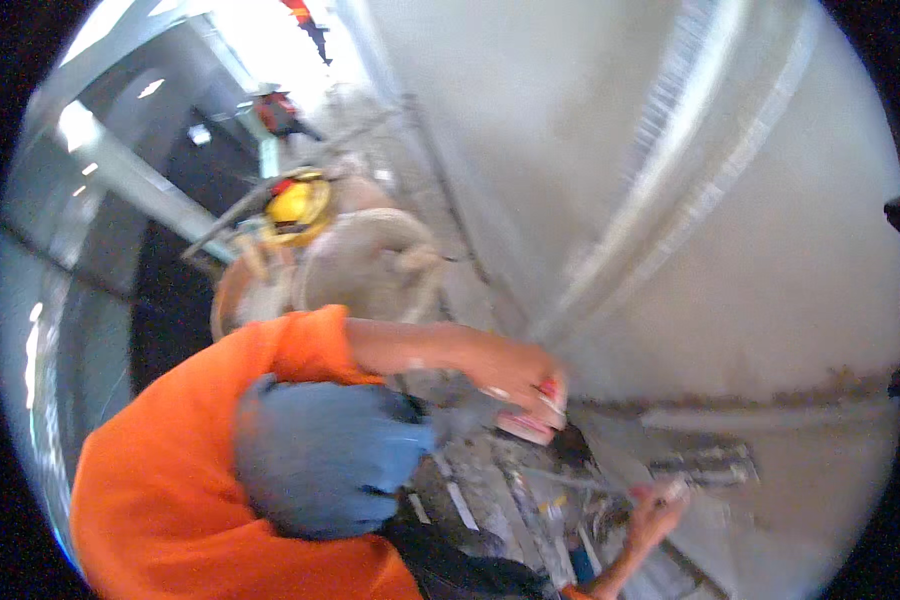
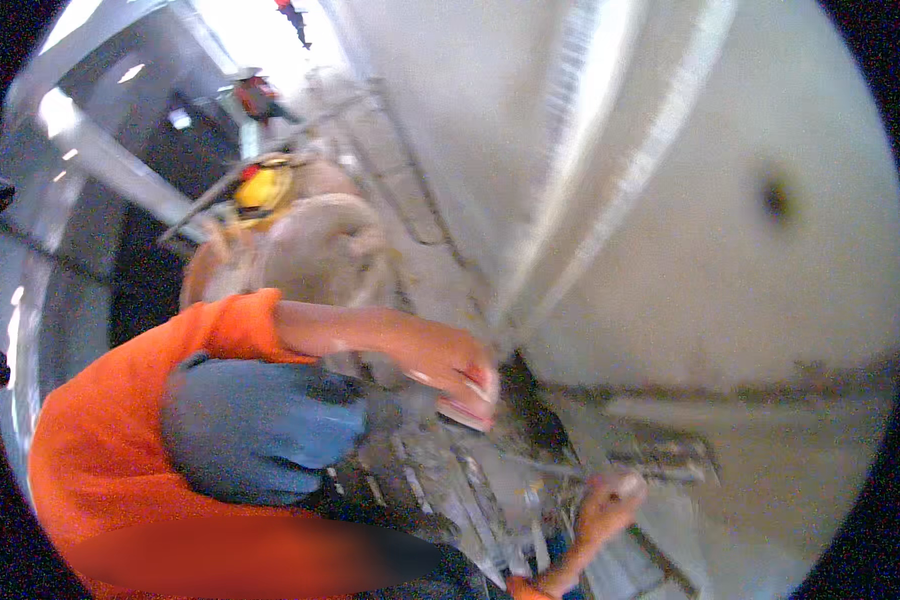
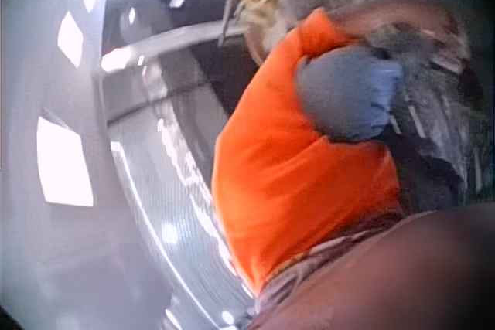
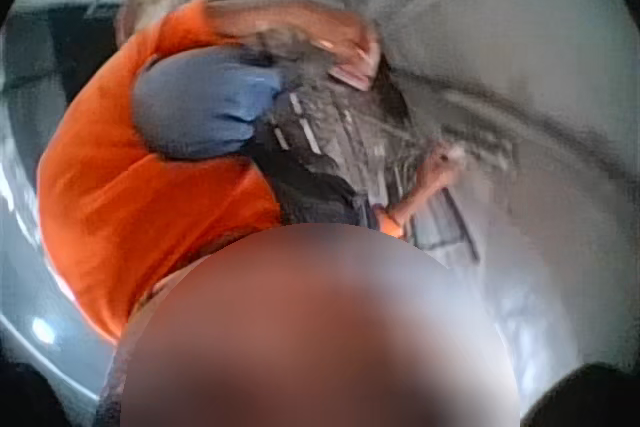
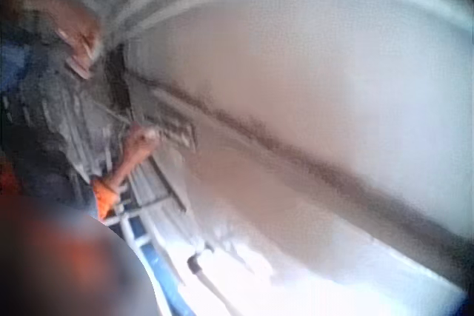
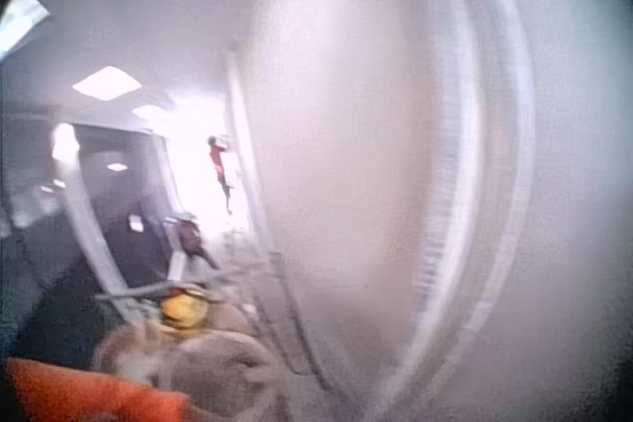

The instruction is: The person applies plaster to a ceiling using a trowel and a smaller scraper. They repeatedly scoop plaster from a bucket and smooth it into a joint on the ceiling surface.

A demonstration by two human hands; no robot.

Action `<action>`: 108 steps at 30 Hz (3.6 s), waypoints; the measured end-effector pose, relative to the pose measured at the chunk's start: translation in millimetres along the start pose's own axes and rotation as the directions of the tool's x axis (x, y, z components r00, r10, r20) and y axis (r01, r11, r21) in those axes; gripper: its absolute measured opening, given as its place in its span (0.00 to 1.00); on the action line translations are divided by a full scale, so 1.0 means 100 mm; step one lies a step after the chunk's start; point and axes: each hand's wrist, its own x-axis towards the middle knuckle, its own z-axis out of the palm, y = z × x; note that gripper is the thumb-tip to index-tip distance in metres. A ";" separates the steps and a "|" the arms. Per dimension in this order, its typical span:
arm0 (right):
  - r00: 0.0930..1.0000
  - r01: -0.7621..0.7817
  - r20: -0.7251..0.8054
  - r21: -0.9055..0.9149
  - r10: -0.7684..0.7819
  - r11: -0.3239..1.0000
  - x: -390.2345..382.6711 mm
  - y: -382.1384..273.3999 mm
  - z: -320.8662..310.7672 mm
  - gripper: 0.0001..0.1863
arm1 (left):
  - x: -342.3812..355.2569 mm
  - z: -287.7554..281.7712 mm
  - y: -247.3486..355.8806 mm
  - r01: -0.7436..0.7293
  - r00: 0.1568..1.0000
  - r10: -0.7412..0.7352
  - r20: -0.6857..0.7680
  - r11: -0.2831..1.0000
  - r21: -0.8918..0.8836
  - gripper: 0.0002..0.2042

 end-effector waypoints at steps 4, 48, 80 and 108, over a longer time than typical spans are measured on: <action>0.998 0.054 -0.025 -0.076 -0.056 0.996 -0.01 -0.31 -0.10 0.23 | -0.02 -0.09 -0.01 0.215 0.971 -0.232 0.060 0.954 0.211 0.21; 0.995 -0.013 -0.097 0.064 0.019 0.998 0.28 -1.40 -0.67 0.22 | -0.21 -0.01 -0.03 0.310 0.951 -0.310 -0.014 0.950 0.043 0.16; 0.988 -0.150 -0.020 -0.017 0.150 0.988 0.08 -0.23 0.20 0.24 | -0.33 -0.02 -0.08 0.355 0.935 -0.356 0.011 0.934 0.038 0.15; 0.992 0.025 -0.123 0.098 -0.013 0.995 0.17 -0.57 -0.11 0.21 | -0.34 0.02 -0.20 0.331 0.943 -0.332 0.015 0.942 0.059 0.16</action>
